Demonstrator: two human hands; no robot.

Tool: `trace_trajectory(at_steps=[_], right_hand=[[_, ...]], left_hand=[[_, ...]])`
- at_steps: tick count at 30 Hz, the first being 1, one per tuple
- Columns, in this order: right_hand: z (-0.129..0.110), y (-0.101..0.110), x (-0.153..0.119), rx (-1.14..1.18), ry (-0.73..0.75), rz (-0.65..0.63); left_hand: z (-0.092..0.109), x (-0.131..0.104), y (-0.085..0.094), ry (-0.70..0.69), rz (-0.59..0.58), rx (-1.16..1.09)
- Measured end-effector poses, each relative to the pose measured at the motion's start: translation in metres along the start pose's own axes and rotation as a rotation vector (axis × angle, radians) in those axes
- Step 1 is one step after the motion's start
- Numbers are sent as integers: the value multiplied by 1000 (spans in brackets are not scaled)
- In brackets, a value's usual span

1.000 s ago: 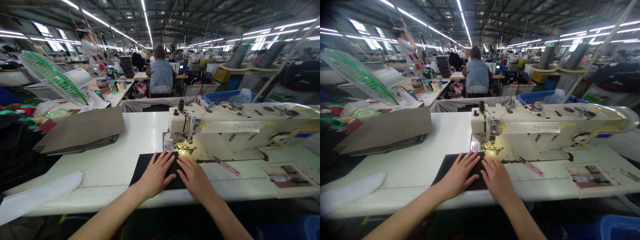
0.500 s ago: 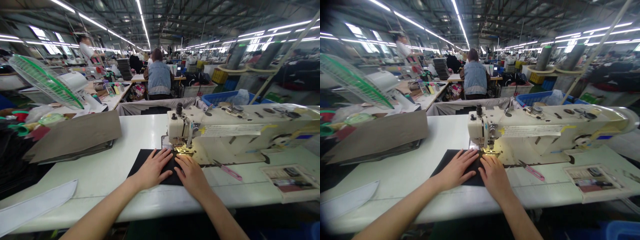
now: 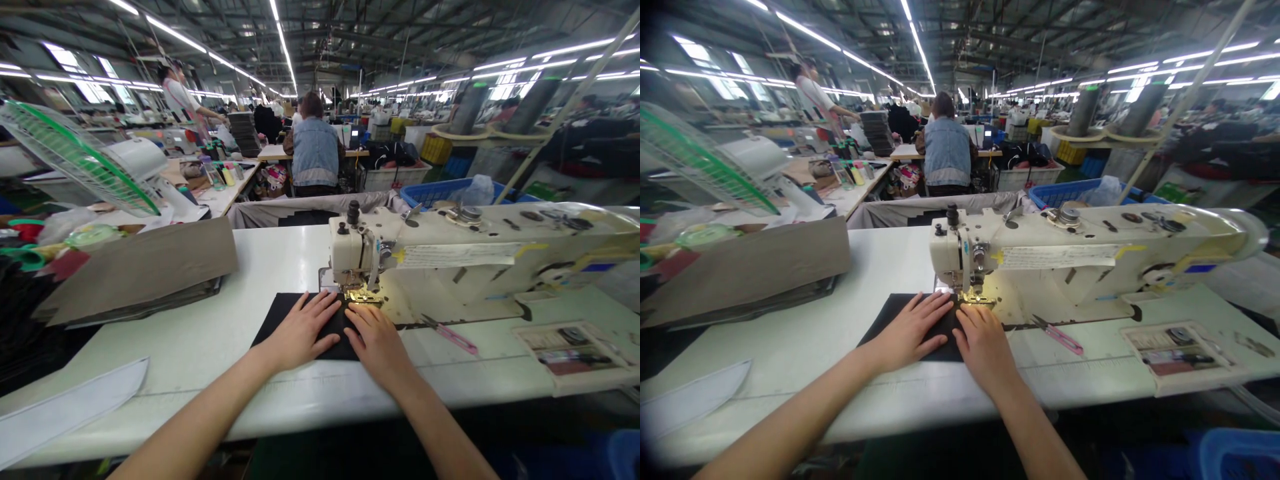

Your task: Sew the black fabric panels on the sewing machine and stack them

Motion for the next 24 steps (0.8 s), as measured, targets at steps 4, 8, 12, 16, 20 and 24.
trace_trajectory(at_steps=[4, 8, 12, 16, 20, 24], right_hand=[[-9, 12, -17, 27, 58, -18], [-19, 25, -41, 54, 116, -49], [-18, 27, -43, 52, 131, -38], [-9, 20, -23, 27, 107, -21], [-2, 11, -1, 10, 91, -24], [7, 4, 15, -40, 43, -22]], left_hand=[[22, -16, 3, -52, -46, -20], [53, -41, 5, -179, -92, -109], [48, -43, 5, -149, -70, -127], [29, -27, 5, -134, -43, -139], [10, -10, 3, -110, -44, -134], [-6, 4, 1, -101, -33, -134]])
Point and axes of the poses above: each hand's wrist, its own x-axis towards the middle knuckle, its own y-axis out of the back of the hand, z = x × y, the point moved 9 cm from there along x, towards the middle knuckle, and after that the axes turned 10 degrees about z, right-handed, at the moved point
